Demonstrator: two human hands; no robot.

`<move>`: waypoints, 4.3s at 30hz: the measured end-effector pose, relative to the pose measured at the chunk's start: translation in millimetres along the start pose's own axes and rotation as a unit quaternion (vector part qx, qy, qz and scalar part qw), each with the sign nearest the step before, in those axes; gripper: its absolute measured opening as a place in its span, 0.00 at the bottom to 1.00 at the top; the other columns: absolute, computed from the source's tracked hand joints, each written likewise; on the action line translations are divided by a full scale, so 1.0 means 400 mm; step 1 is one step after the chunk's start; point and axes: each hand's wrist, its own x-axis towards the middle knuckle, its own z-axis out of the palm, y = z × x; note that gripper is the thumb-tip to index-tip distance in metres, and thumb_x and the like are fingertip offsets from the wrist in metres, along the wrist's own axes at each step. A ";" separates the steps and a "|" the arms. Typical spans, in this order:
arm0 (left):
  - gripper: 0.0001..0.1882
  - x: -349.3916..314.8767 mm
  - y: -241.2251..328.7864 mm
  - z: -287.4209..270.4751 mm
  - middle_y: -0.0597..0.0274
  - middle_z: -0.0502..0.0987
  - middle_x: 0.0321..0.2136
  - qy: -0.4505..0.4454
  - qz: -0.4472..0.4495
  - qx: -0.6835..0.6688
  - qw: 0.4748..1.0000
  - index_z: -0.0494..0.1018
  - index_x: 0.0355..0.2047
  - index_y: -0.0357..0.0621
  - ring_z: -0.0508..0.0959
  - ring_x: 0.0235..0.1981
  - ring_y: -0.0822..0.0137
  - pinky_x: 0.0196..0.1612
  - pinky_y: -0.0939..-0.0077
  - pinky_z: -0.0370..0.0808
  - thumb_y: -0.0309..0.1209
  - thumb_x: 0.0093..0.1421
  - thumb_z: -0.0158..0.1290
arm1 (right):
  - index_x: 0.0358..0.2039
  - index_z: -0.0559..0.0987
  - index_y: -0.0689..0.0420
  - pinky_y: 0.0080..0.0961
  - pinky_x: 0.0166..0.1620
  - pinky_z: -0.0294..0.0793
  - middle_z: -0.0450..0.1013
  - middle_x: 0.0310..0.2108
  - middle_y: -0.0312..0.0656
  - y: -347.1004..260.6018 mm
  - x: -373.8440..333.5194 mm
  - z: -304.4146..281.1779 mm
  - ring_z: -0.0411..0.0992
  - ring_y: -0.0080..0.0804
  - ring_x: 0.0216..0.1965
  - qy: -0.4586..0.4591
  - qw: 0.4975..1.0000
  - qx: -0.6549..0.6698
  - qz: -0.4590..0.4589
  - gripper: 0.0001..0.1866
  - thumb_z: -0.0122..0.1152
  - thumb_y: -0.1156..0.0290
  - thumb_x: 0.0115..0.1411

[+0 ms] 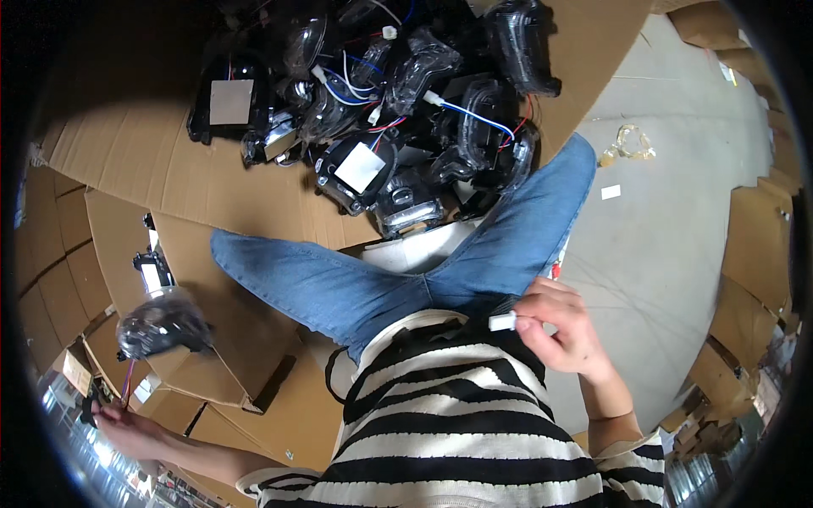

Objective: The person sits on the floor surrounded by cardboard boxes and connects white plastic electrical connectors to black electronic components. They repeatedly pick up components, align the connectors, and plug them together before placing the items back into the boxes.

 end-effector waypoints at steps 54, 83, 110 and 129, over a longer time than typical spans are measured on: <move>0.13 -0.517 0.056 0.627 0.50 0.71 0.35 -0.858 0.019 -0.150 0.490 0.66 0.39 0.31 0.73 0.29 0.54 0.34 0.68 0.69 0.27 0.54 0.44 | 0.21 0.71 0.63 0.25 0.23 0.59 0.65 0.17 0.40 -0.009 0.016 -0.015 0.62 0.33 0.19 -0.033 0.997 0.072 0.006 0.01 0.50 0.80 0.46; 0.12 -0.542 0.015 0.687 0.62 0.72 0.19 -0.831 -0.192 -0.330 0.404 0.72 0.32 0.35 0.67 0.16 0.78 0.20 0.85 0.65 0.29 0.58 0.41 | 0.23 0.71 0.62 0.26 0.24 0.63 0.66 0.18 0.43 0.003 0.079 0.018 0.65 0.38 0.20 -0.013 0.998 -0.056 -0.007 0.03 0.52 0.79 0.44; 0.06 -0.523 -0.017 0.642 0.61 0.72 0.23 -0.751 -0.245 -0.293 0.538 0.70 0.30 0.34 0.67 0.18 0.80 0.19 0.89 0.63 0.23 0.52 0.47 | 0.24 0.71 0.61 0.24 0.31 0.62 0.66 0.22 0.39 -0.038 0.044 -0.048 0.63 0.33 0.27 0.021 0.998 0.043 0.052 0.03 0.53 0.79 0.46; 0.07 -0.440 0.019 0.594 0.58 0.74 0.25 -0.650 -0.283 -0.246 0.661 0.71 0.29 0.32 0.66 0.18 0.79 0.20 0.86 0.62 0.25 0.52 0.47 | 0.21 0.70 0.61 0.19 0.27 0.60 0.65 0.21 0.38 -0.021 0.035 -0.038 0.62 0.27 0.24 0.102 0.989 0.021 0.107 0.02 0.51 0.81 0.44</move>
